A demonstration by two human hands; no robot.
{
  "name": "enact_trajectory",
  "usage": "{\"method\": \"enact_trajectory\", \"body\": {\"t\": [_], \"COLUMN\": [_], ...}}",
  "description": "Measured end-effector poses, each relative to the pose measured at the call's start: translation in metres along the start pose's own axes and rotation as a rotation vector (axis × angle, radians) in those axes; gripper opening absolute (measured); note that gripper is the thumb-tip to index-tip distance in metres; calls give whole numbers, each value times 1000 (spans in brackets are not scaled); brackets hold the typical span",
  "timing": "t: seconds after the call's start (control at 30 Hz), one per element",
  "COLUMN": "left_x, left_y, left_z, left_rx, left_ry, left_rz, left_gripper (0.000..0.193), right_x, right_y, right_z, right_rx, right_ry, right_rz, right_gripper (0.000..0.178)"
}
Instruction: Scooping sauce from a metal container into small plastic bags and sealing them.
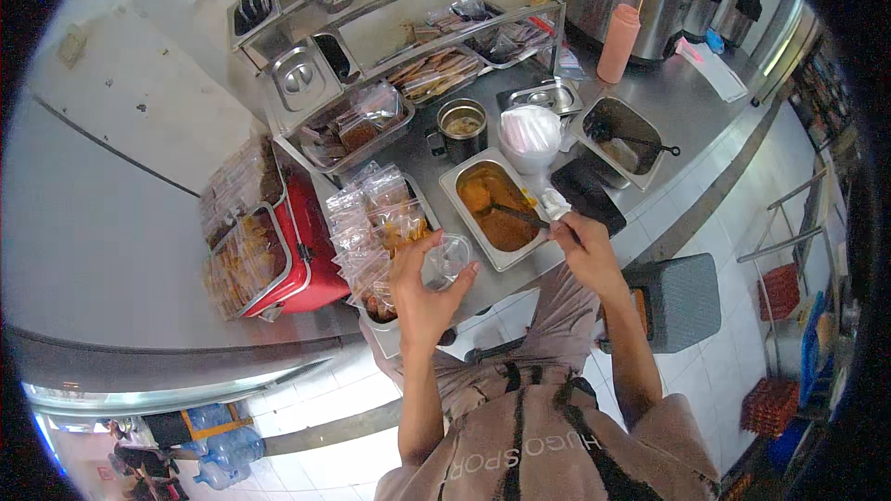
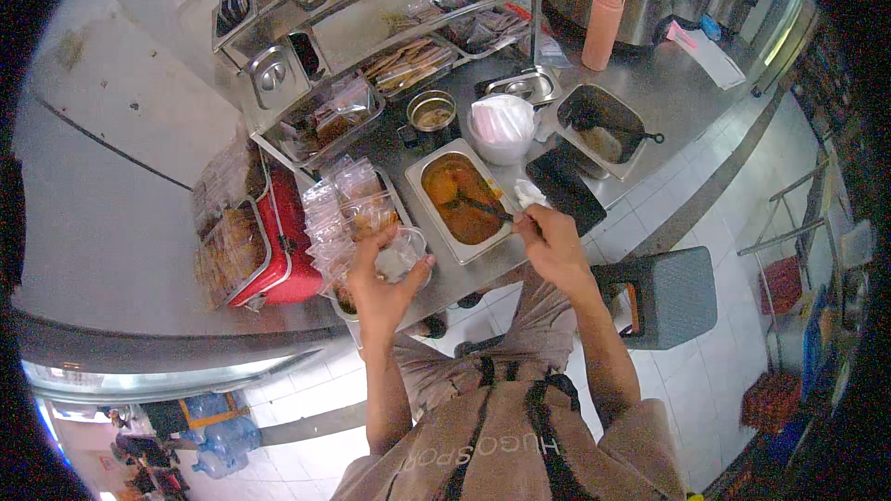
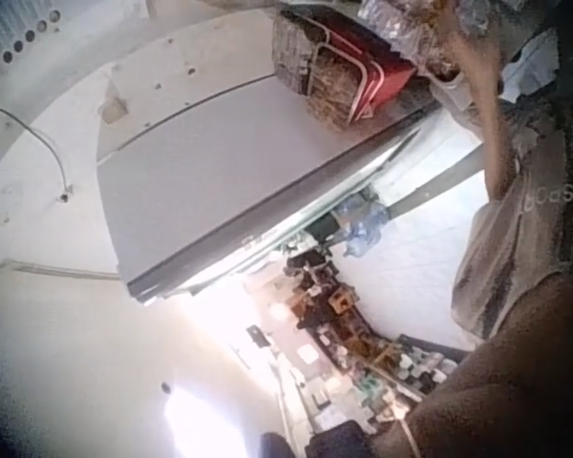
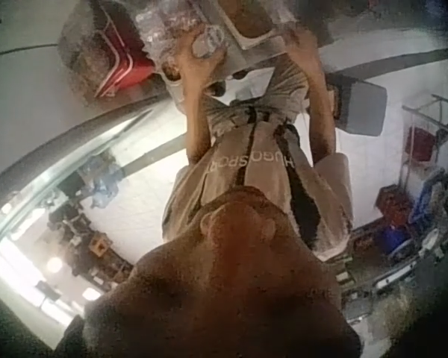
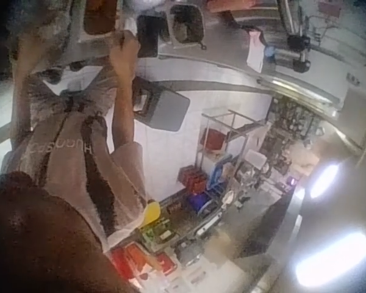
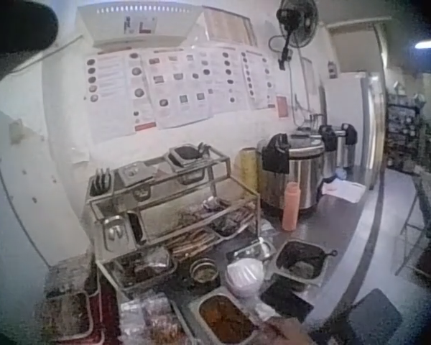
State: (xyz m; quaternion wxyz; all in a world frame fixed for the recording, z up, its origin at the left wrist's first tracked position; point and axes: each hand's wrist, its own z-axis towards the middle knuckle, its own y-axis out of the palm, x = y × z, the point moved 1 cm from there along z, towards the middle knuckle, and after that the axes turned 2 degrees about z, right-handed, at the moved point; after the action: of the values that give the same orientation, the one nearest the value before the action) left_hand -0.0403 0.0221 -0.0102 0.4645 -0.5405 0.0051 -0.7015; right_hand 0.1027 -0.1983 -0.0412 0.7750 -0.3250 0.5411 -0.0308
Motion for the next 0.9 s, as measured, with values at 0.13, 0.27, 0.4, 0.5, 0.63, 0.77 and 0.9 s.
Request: {"method": "enact_trajectory", "body": {"t": [0.13,0.27,0.4,0.5,0.63,0.77,0.9], "left_x": [-2,-9,-11,-10,-6,1,1], "left_y": [8,18,25,26,26,23,20], "left_z": [8,14,19,23,28,34,36], "left_rx": [25,68,90,86,61,89,97], "left_ry": [-51,-84,-87,-71,-78,-60,-73], "left_rz": [-13,-84,-63,-92,-70,-57,-62], "left_gripper": [55,55,55,55,57,58,58], "right_x": [25,22,14,8,0,-9,1], "right_y": [1,0,-10,-19,-33,-42,-37], "right_z": [-10,-20,-24,-24,-23,-26,-31], "right_rx": [-20,-44,-44,-36,-35,-30,-38], "right_ry": [174,337,416,400,334,387,388], "right_rz": [258,551,747,775,765,767,786], "right_gripper": [26,28,25,25,26,25,26]}}
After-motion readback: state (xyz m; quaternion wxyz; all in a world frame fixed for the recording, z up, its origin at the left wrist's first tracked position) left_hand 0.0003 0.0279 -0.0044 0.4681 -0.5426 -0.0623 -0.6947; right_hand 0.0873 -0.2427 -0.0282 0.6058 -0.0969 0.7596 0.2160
